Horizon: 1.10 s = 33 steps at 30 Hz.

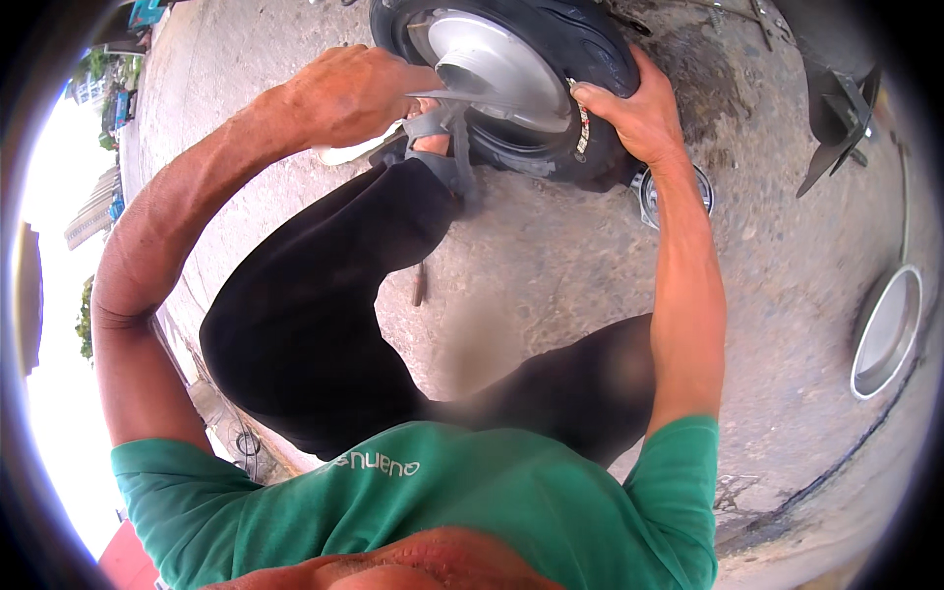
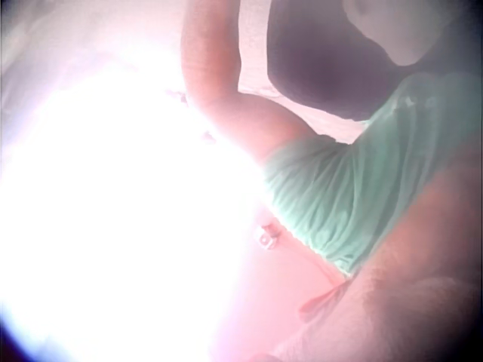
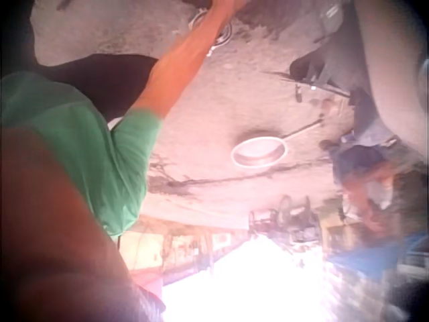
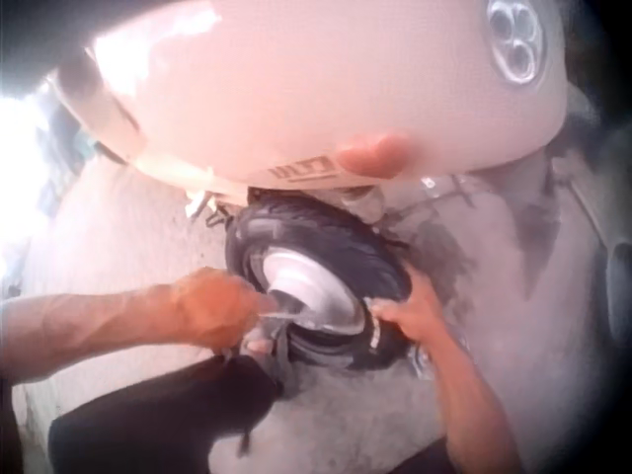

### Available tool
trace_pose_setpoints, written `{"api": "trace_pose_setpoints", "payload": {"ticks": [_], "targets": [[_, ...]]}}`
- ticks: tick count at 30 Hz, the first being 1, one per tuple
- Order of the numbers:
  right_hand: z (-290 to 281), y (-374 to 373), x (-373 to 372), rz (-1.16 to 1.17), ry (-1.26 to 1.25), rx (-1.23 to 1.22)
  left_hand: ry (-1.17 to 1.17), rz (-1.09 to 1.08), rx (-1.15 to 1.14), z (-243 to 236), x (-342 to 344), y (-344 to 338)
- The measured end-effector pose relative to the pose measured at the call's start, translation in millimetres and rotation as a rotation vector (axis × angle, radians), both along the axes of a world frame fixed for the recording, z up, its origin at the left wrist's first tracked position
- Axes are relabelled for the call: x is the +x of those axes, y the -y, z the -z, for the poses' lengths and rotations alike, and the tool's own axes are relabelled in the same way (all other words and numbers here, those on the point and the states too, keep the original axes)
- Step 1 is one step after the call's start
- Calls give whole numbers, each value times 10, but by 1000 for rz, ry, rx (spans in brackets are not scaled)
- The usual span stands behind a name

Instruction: The person removes a tire from a wheel rim by hand and using a tool, then attempts to fit a new tire onto the rim.

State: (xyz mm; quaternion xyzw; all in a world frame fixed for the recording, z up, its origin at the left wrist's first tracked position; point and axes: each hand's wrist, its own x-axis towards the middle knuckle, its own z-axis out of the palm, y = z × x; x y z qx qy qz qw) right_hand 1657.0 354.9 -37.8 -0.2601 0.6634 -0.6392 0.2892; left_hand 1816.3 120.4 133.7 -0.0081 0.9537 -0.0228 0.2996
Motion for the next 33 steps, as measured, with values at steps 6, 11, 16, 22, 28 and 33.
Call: {"api": "trace_pose_setpoints", "payload": {"ticks": [6, 11, 16, 22, 28, 33], "targets": [[51, 10, -15, -3, -33, 16, 156, 46, -78, -40, -213, -98], [50, 17, -3, 5, -24, 31, 172, 90, 25, 136, -338, -24], [22, 26, -2, 19, -9, 32, 219, 109, 43, 89, -606, -67], [21, 8, -38, -21, -52, 12, 463, 166, 214, -101, -1032, 62], [24, 14, -33, -33, -14, 11, 497, 202, 209, 99, -1093, 91], [-5, 74, -17, -55, 11, -10, 460, 1, 157, 299, -595, 31]]}}
